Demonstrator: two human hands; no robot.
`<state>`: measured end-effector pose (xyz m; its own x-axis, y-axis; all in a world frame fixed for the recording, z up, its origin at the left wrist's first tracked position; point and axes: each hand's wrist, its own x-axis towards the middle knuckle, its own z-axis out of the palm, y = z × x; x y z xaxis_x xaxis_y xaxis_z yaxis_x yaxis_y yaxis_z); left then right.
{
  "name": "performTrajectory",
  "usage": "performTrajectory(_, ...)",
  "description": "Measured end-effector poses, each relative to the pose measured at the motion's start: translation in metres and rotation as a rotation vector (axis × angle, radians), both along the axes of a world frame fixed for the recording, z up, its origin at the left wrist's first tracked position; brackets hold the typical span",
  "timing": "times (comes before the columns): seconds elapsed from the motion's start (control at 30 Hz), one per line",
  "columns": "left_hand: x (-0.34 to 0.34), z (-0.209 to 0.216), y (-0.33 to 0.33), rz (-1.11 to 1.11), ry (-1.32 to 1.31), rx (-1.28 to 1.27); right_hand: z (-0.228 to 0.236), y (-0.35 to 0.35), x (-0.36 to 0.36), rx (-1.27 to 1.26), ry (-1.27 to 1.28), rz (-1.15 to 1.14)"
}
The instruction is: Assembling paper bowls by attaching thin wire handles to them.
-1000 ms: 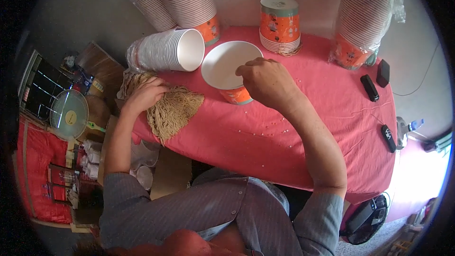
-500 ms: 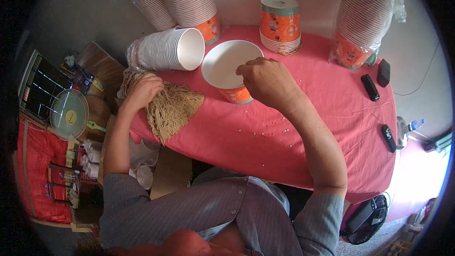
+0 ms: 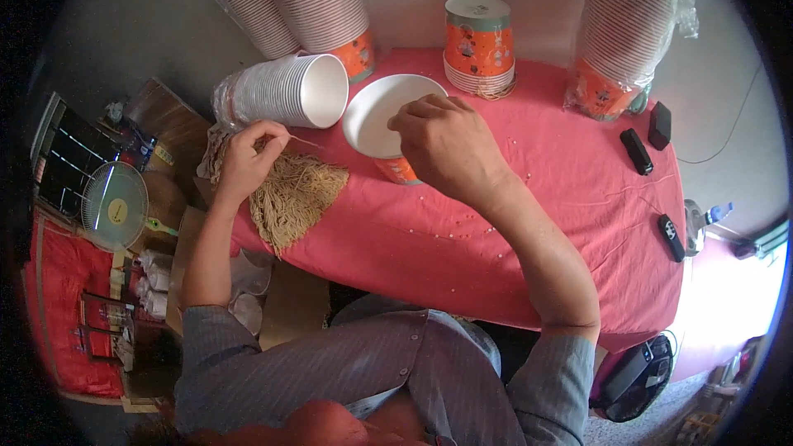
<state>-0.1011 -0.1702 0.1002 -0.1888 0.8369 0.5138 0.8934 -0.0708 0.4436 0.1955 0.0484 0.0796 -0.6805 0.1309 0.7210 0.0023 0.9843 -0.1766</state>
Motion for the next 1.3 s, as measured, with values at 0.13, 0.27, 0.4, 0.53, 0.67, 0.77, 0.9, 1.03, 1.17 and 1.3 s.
performTrajectory(0.13, 0.021, 0.002, 0.004, 0.067, -0.282, 0.07, 0.007, -0.028, 0.002, -0.389, -0.053, 0.109)
performTrajectory(0.27, 0.07, 0.011, 0.016, 0.098, -0.198, 0.159, 0.003, -0.045, -0.003, -0.845, -0.288, 0.377)
performTrajectory(0.4, 0.113, -0.012, 0.028, 0.06, -0.007, 0.297, -0.002, -0.06, -0.017, -1.362, -0.322, 0.485)
performTrajectory(0.53, 0.147, -0.027, 0.031, 0.088, 0.248, 0.368, -0.011, -0.047, -0.019, -1.522, -0.133, 0.457)
performTrajectory(0.67, 0.163, -0.043, 0.041, 0.056, 0.237, 0.382, -0.01, -0.033, -0.02, -1.449, -0.076, 0.426)
performTrajectory(0.77, 0.165, -0.047, 0.048, 0.024, 0.194, 0.393, -0.009, -0.021, -0.015, -1.455, -0.059, 0.435)
performTrajectory(0.9, 0.171, -0.053, 0.053, 0.002, 0.095, 0.34, 0.0, -0.008, -0.009, -1.489, 0.0, 0.359)
performTrajectory(1.03, 0.177, -0.06, 0.061, -0.023, 0.027, 0.318, 0.003, 0.001, -0.004, -1.477, -0.043, 0.402)
performTrajectory(1.17, 0.181, -0.061, 0.067, -0.083, -0.008, 0.344, 0.004, 0.002, -0.001, -1.463, -0.055, 0.416)
performTrajectory(1.3, 0.178, -0.046, 0.06, -0.046, -0.153, 0.337, 0.013, 0.003, 0.008, -1.0, -0.116, 0.21)
